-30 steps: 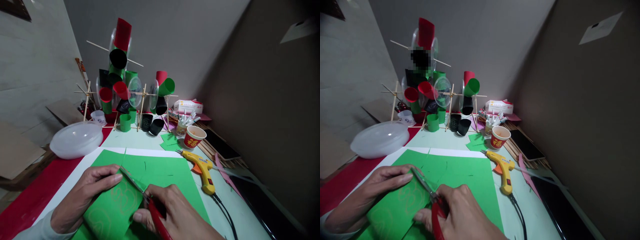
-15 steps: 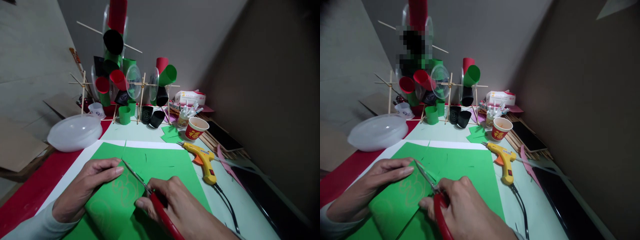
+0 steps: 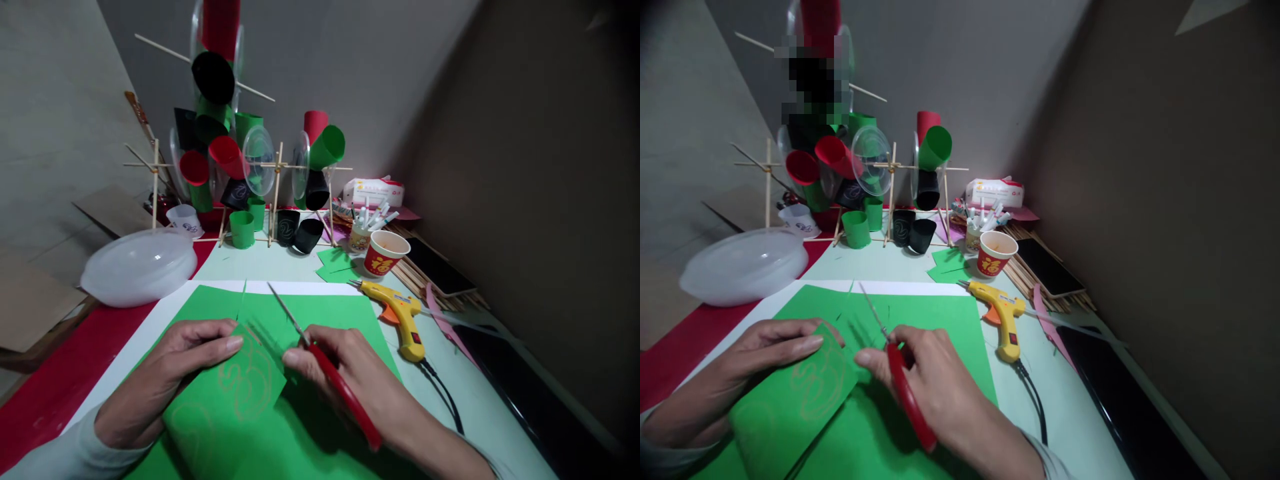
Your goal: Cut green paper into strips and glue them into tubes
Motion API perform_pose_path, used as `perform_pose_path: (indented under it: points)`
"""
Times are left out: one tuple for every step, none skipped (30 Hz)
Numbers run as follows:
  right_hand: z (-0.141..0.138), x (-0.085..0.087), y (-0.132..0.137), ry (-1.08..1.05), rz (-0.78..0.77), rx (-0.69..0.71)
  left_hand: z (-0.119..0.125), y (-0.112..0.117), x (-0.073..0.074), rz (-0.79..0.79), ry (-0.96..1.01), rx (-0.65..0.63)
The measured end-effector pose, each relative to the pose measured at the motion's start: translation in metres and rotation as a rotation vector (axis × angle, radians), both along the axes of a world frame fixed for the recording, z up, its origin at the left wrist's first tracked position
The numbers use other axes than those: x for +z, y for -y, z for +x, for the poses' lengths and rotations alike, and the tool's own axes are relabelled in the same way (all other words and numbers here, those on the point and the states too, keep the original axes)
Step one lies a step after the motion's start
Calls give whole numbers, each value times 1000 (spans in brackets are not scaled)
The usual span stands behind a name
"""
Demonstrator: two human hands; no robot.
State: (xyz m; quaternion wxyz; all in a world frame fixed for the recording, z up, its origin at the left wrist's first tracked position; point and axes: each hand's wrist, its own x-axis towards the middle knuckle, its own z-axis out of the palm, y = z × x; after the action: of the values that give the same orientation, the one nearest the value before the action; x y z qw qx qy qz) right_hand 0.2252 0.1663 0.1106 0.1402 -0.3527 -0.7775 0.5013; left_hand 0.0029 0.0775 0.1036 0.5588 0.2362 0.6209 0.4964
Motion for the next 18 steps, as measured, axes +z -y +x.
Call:
perform_pose_path:
  points:
    - [0, 0, -4, -11, -8, -31, 1, 0, 2, -10, 18, 19]
    - [1, 0, -8, -13, -2, -66, 2, -1, 4, -20, 34, 38]
    - [1, 0, -11, -3, 25, -101, 2, -1, 7, -28, 47, 53]
    - [2, 0, -15, 19, 71, -135, 3, -2, 9, -33, 58, 68]
    - [3, 0, -18, 55, 133, -162, 3, -2, 11, -33, 65, 85]
    - [4, 0, -21, 107, 210, -184, 3, -3, 11, -28, 71, 101]
    - [5, 0, -24, 172, 298, -198, 2, -4, 11, -23, 74, 115]
    - [6, -1, -27, 249, 392, -199, 1, -5, 11, -17, 75, 128]
    - [8, -1, -29, 329, 476, -192, -1, -6, 9, -7, 75, 141]
    - [9, -2, -31, 398, 544, -185, -2, -8, 8, 6, 72, 157]
    - [11, -4, -34, 450, 595, -180, -4, -9, 6, 21, 67, 177]
    - [12, -6, -36, 484, 629, -177, -5, -10, 5, 36, 62, 199]
    - [13, -8, -38, 503, 650, -179, -7, -11, 4, 53, 55, 224]
    - [14, -11, -40, 512, 664, -186, -8, -12, 4, 68, 46, 246]
    - [15, -13, -42, 516, 673, -192, -9, -12, 4, 80, 36, 265]
    - [15, -15, -43, 522, 682, -193, -10, -12, 5, 86, 27, 276]
    - [15, -17, -44, 526, 689, -193, -11, -12, 6, 90, 19, 280]
    - [15, -18, -45, 524, 694, -193, -11, -11, 8, 90, 13, 281]
